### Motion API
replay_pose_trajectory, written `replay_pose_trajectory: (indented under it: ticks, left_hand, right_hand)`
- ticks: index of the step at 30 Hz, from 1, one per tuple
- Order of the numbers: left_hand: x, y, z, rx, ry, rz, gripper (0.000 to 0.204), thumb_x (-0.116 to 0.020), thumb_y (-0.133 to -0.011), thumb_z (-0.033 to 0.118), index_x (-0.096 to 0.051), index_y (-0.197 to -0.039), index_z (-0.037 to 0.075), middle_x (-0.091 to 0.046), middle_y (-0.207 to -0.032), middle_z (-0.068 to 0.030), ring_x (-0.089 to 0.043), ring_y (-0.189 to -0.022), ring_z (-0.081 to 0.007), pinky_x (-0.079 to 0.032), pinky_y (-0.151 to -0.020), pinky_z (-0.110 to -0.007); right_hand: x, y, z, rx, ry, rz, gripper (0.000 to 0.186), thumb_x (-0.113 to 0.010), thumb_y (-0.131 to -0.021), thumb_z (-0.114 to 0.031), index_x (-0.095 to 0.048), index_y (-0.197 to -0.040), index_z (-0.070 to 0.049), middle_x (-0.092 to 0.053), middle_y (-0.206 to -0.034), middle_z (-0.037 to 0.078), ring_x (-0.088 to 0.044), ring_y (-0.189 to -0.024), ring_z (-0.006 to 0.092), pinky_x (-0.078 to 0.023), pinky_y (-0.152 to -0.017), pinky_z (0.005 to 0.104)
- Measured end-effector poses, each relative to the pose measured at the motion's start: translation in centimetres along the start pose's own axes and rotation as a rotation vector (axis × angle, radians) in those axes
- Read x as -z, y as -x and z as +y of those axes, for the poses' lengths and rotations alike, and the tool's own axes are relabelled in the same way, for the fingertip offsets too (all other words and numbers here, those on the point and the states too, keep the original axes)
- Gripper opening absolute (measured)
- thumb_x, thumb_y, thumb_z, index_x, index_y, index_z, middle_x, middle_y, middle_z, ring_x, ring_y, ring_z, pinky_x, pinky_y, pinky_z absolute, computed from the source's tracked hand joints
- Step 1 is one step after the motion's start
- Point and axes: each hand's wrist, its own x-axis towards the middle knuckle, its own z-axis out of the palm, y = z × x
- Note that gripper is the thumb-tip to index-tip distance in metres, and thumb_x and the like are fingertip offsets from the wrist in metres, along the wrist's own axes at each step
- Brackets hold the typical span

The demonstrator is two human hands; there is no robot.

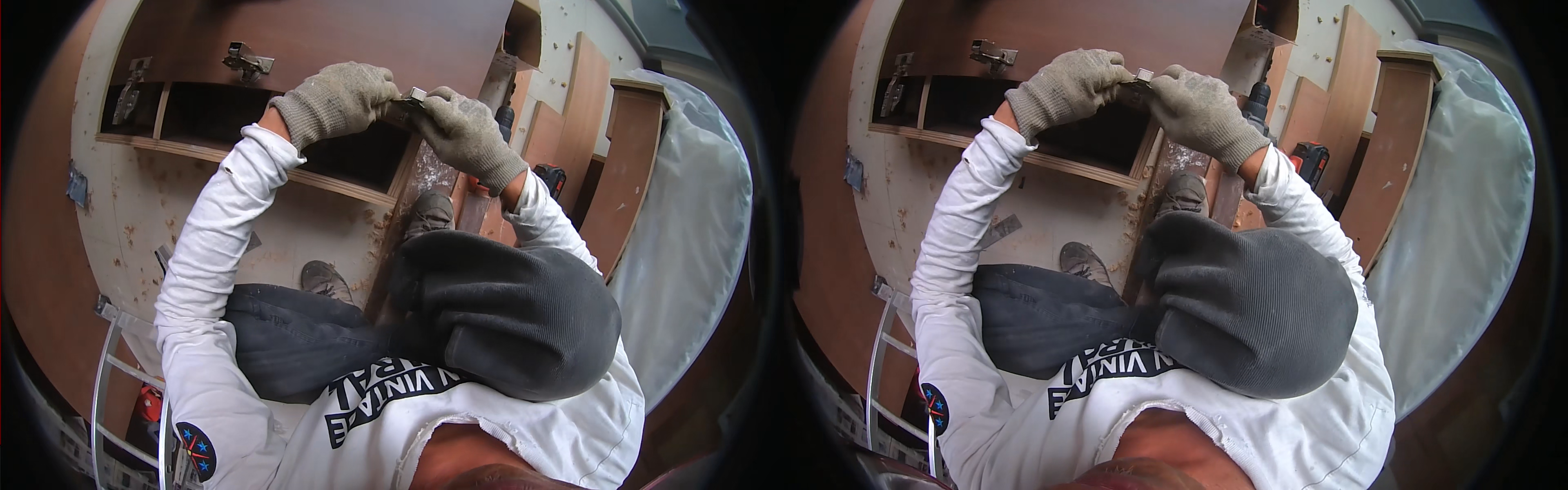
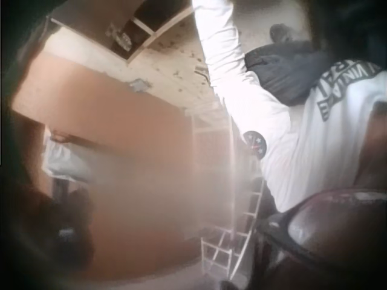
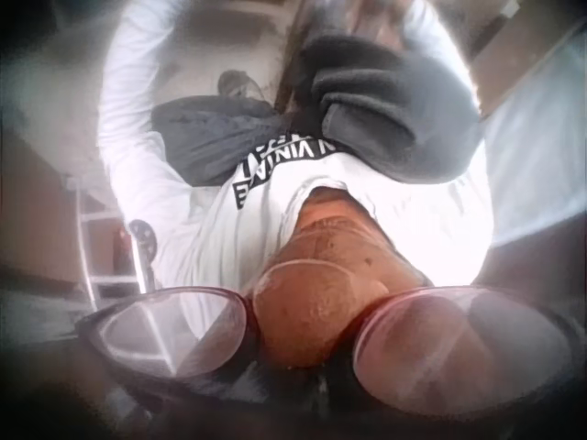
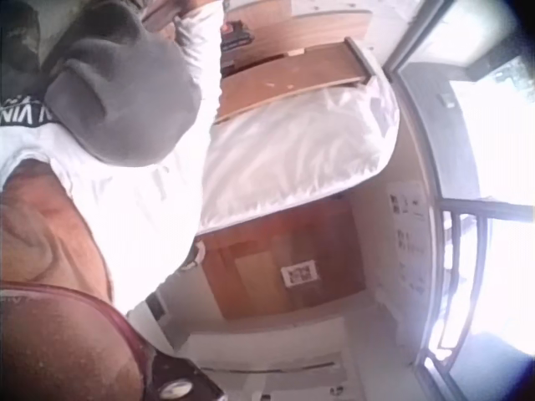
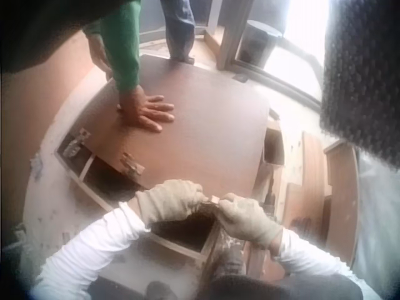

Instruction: The person, assisted by another individual holding a panel, positions and secures metal hinges onto a cabinet door and frame using a power drill.

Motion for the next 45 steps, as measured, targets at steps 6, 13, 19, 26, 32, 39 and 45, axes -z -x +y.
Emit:
replay_pose_trajectory:
  ticks: [6, 13, 19, 26, 32, 39, 45]
  left_hand:
    - [-0.4, 0.3, 0.7, 0.155, -0.050, 0.010, 0.019, -0.069, -0.087, 0.009, -0.073, -0.105, 0.010, -0.067, -0.093, -0.0092, -0.068, -0.091, -0.0303, -0.056, -0.081, -0.041]
    - [0.1, 0.4, 0.4, 0.194, -0.118, -0.079, 0.012, -0.066, -0.091, 0.016, -0.074, -0.097, 0.010, -0.069, -0.091, -0.0111, -0.069, -0.088, -0.0328, -0.056, -0.080, -0.043]
    - [3.4, -2.0, 4.4, 0.263, -0.380, -0.384, 0.023, -0.063, -0.085, 0.019, -0.078, -0.100, 0.011, -0.075, -0.096, -0.0163, -0.074, -0.093, -0.0362, -0.059, -0.083, -0.048]
    - [1.8, -1.4, 3.3, 0.329, -0.387, -0.221, 0.025, -0.061, -0.087, 0.022, -0.080, -0.099, 0.010, -0.076, -0.099, -0.0193, -0.074, -0.094, -0.0380, -0.059, -0.084, -0.048]
    - [2.9, -1.2, 4.9, 0.284, -0.392, -0.198, 0.025, -0.067, -0.090, 0.025, -0.078, -0.105, 0.009, -0.076, -0.101, -0.0179, -0.074, -0.098, -0.0374, -0.059, -0.086, -0.048]
    - [3.1, -1.5, 4.6, 0.244, -0.247, -0.178, 0.026, -0.070, -0.092, 0.027, -0.074, -0.113, 0.013, -0.074, -0.111, -0.0124, -0.072, -0.104, -0.0322, -0.057, -0.090, -0.045]
    - [-0.5, -0.2, 1.5, 0.121, 0.005, 0.031, 0.028, -0.071, -0.092, 0.024, -0.071, -0.118, 0.014, -0.072, -0.114, -0.0092, -0.069, -0.109, -0.0313, -0.055, -0.095, -0.042]
  right_hand:
    - [0.1, -0.9, 0.4, 0.010, -0.037, -0.056, 0.017, -0.068, -0.096, -0.022, -0.065, -0.100, -0.006, -0.065, -0.091, 0.015, -0.068, -0.080, 0.0371, -0.055, -0.071, 0.0460]
    - [1.6, -1.9, -0.5, -0.021, 0.121, -0.206, 0.027, -0.058, -0.100, -0.029, -0.067, -0.105, -0.004, -0.071, -0.098, 0.020, -0.072, -0.090, 0.0391, -0.058, -0.079, 0.0505]
    - [1.8, -1.5, -1.2, -0.045, 0.218, -0.230, 0.028, -0.059, -0.097, -0.025, -0.068, -0.109, -0.002, -0.072, -0.096, 0.020, -0.073, -0.091, 0.0395, -0.059, -0.080, 0.0491]
    - [2.3, -2.7, -4.1, -0.221, 0.268, -0.353, 0.033, -0.057, -0.101, -0.031, -0.069, -0.103, -0.001, -0.072, -0.095, 0.022, -0.071, -0.092, 0.0405, -0.057, -0.081, 0.0506]
    - [2.9, -1.8, -4.9, -0.196, 0.337, -0.264, 0.031, -0.058, -0.100, -0.030, -0.071, -0.101, -0.003, -0.073, -0.095, 0.020, -0.072, -0.090, 0.0391, -0.058, -0.078, 0.0502]
    - [1.9, -0.9, -3.1, -0.163, 0.328, -0.164, 0.034, -0.060, -0.098, -0.034, -0.071, -0.098, -0.003, -0.073, -0.088, 0.021, -0.073, -0.085, 0.0396, -0.058, -0.075, 0.0499]
    - [2.1, -1.3, -3.5, -0.192, 0.239, -0.196, 0.037, -0.055, -0.099, -0.036, -0.073, -0.099, -0.003, -0.073, -0.089, 0.021, -0.073, -0.088, 0.0398, -0.058, -0.078, 0.0507]
